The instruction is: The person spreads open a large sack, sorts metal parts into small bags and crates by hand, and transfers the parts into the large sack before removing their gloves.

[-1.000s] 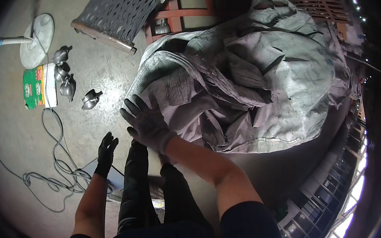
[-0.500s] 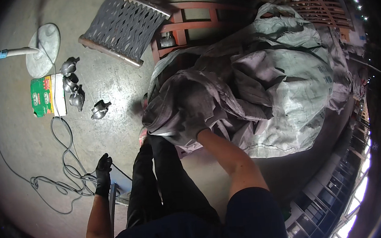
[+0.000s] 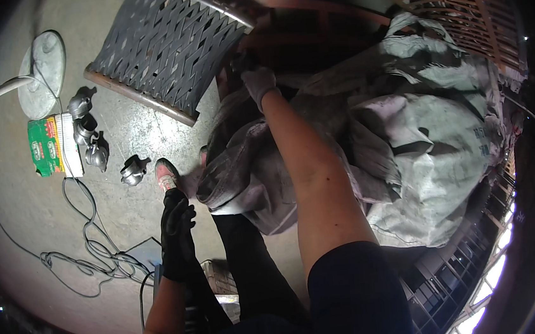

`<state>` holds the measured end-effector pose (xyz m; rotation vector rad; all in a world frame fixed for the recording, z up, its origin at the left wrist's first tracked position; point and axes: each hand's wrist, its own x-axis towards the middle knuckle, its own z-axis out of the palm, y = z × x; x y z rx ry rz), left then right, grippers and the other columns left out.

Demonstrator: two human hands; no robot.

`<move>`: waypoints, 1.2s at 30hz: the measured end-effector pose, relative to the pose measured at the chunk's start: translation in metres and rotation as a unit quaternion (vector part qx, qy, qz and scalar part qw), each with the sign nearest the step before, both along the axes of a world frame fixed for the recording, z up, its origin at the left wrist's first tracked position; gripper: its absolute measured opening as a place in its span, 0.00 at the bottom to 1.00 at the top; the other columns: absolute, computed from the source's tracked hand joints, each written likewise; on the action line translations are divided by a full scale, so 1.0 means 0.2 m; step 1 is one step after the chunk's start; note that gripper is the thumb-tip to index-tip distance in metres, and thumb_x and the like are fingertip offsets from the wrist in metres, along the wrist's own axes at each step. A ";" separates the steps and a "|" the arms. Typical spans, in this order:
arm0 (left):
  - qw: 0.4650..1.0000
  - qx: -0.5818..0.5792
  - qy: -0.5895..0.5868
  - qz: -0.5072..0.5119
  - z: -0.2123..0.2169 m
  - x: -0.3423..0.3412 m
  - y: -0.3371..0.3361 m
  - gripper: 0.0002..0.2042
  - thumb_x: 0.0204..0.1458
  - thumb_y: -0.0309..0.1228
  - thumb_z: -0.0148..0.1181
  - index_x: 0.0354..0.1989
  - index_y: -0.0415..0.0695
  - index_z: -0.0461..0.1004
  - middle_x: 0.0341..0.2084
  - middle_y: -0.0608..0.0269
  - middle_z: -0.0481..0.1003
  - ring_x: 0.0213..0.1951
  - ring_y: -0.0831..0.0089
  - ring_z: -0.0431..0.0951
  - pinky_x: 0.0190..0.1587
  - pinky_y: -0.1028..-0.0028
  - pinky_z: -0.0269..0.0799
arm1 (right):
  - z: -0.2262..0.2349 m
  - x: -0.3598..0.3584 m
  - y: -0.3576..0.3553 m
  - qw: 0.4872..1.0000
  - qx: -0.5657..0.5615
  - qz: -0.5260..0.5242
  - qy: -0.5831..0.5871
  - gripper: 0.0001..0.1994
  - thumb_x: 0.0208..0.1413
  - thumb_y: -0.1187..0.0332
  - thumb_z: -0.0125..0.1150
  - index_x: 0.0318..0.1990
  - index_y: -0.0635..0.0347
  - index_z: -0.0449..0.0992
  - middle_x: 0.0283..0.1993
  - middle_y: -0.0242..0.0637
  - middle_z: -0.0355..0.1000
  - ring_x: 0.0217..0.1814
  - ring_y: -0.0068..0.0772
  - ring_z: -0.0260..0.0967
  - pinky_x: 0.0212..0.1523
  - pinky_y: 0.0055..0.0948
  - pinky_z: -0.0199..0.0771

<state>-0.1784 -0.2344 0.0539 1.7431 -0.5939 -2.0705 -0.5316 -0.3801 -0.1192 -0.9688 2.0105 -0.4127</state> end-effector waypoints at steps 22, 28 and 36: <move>0.984 0.175 0.014 0.010 -0.39 0.03 -0.10 0.19 0.52 0.27 0.49 0.53 0.38 0.60 0.44 0.61 0.67 0.44 0.78 0.67 0.49 0.78 0.60 | -0.69 0.12 -0.25 0.908 -0.066 0.181 0.373 0.22 0.52 0.58 0.46 0.53 0.57 0.62 0.55 0.41 0.61 0.57 0.38 0.58 0.56 0.30 0.57; 0.982 0.152 0.073 0.082 -0.40 0.00 -0.11 0.19 0.51 0.24 0.50 0.52 0.37 0.60 0.45 0.60 0.67 0.47 0.78 0.66 0.51 0.79 0.58 | -0.62 0.29 -0.22 0.956 -0.066 0.110 0.264 0.23 0.52 0.59 0.46 0.54 0.58 0.60 0.55 0.41 0.60 0.58 0.37 0.57 0.57 0.30 0.56; 0.988 0.129 0.067 0.044 -0.44 0.00 -0.04 0.17 0.52 0.25 0.49 0.52 0.37 0.61 0.45 0.60 0.67 0.47 0.76 0.66 0.51 0.78 0.59 | -0.27 0.34 -0.13 0.989 -0.049 0.044 0.129 0.24 0.52 0.60 0.46 0.56 0.59 0.58 0.56 0.41 0.59 0.58 0.35 0.56 0.58 0.30 0.54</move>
